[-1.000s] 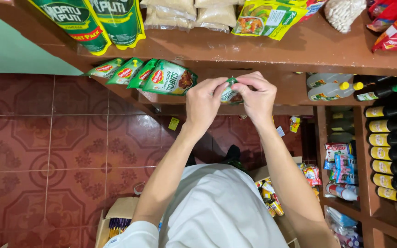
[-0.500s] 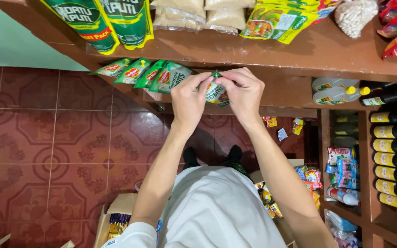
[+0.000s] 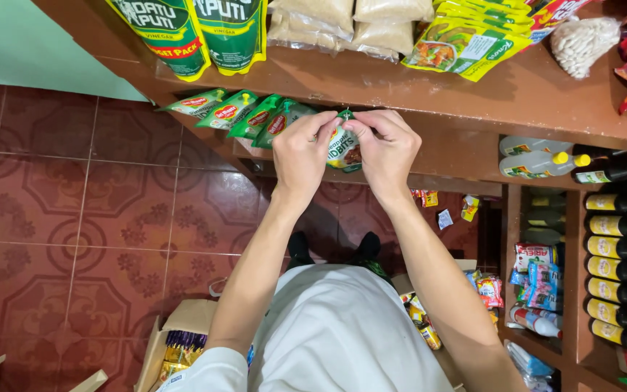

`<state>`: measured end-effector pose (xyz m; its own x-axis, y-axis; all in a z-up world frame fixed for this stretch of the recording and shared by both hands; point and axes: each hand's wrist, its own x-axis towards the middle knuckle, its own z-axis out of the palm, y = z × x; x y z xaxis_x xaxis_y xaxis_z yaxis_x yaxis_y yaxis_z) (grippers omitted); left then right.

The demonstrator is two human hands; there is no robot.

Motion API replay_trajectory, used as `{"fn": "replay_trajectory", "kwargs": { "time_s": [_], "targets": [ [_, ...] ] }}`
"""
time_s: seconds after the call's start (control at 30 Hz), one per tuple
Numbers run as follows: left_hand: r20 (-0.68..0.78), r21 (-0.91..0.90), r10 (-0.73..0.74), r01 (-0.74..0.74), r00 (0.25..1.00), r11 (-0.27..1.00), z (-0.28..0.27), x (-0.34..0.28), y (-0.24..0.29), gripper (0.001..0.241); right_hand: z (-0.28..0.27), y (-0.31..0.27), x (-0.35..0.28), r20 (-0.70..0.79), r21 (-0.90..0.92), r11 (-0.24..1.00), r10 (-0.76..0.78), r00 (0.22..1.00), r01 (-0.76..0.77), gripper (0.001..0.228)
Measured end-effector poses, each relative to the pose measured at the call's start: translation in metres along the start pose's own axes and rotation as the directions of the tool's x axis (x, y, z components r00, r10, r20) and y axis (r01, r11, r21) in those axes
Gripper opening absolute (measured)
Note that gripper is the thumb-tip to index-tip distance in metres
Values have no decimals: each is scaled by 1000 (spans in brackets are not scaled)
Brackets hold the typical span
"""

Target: The recorder is organizing and stocking various food products on shelves.

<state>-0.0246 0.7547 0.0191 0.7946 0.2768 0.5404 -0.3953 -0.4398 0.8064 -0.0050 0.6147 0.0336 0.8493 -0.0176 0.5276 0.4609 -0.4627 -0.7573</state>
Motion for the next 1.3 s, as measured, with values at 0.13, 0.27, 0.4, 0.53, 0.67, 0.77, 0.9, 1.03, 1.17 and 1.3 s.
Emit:
{"fn": "replay_trajectory", "kwargs": {
  "time_s": [0.13, 0.27, 0.4, 0.53, 0.67, 0.77, 0.9, 1.03, 1.17, 1.3],
  "targets": [
    [7, 5, 4, -4, 1000, 1000, 1, 3, 1, 13, 0, 0, -1, -4, 6, 1000, 8, 1000, -8, 12],
    [9, 21, -12, 12, 1000, 1000, 2, 4, 0, 12, 2, -1, -1, -6, 14, 999, 50, 999, -50, 11],
    [11, 3, 12, -12, 1000, 1000, 1, 4, -2, 12, 4, -1, -2, -18, 7, 999, 40, 999, -40, 12],
    [2, 3, 9, -9, 1000, 1000, -5, 4, -3, 12, 7, -11, 1, -16, -52, 998, -35, 999, 35, 13],
    [-19, -19, -39, 38, 999, 999, -12, 4, -5, 12, 13, -14, 1, 7, -68, 996, -58, 998, 58, 14],
    [-26, -13, -33, 32, 999, 999, -13, 5, -7, 12, 17, -15, 1, 8, -48, 998, -40, 999, 40, 14],
    [-3, 16, -1, 1, 1000, 1000, -14, 8, -9, 12, 16, -18, 2, 16, -43, 999, -25, 1000, 25, 13],
    [-9, 15, 1, -1, 1000, 1000, -12, 8, -9, 13, 17, -16, 1, 3, -52, 998, -28, 1000, 28, 13],
    [-14, 14, 10, -10, 1000, 1000, -11, 9, -8, 13, 17, -14, 1, -1, -47, 999, -27, 1000, 27, 14],
    [-13, 15, 15, -15, 1000, 1000, -11, 9, -8, 13, 16, -15, 1, 3, -35, 999, -7, 1000, 7, 13]
  ]
}}
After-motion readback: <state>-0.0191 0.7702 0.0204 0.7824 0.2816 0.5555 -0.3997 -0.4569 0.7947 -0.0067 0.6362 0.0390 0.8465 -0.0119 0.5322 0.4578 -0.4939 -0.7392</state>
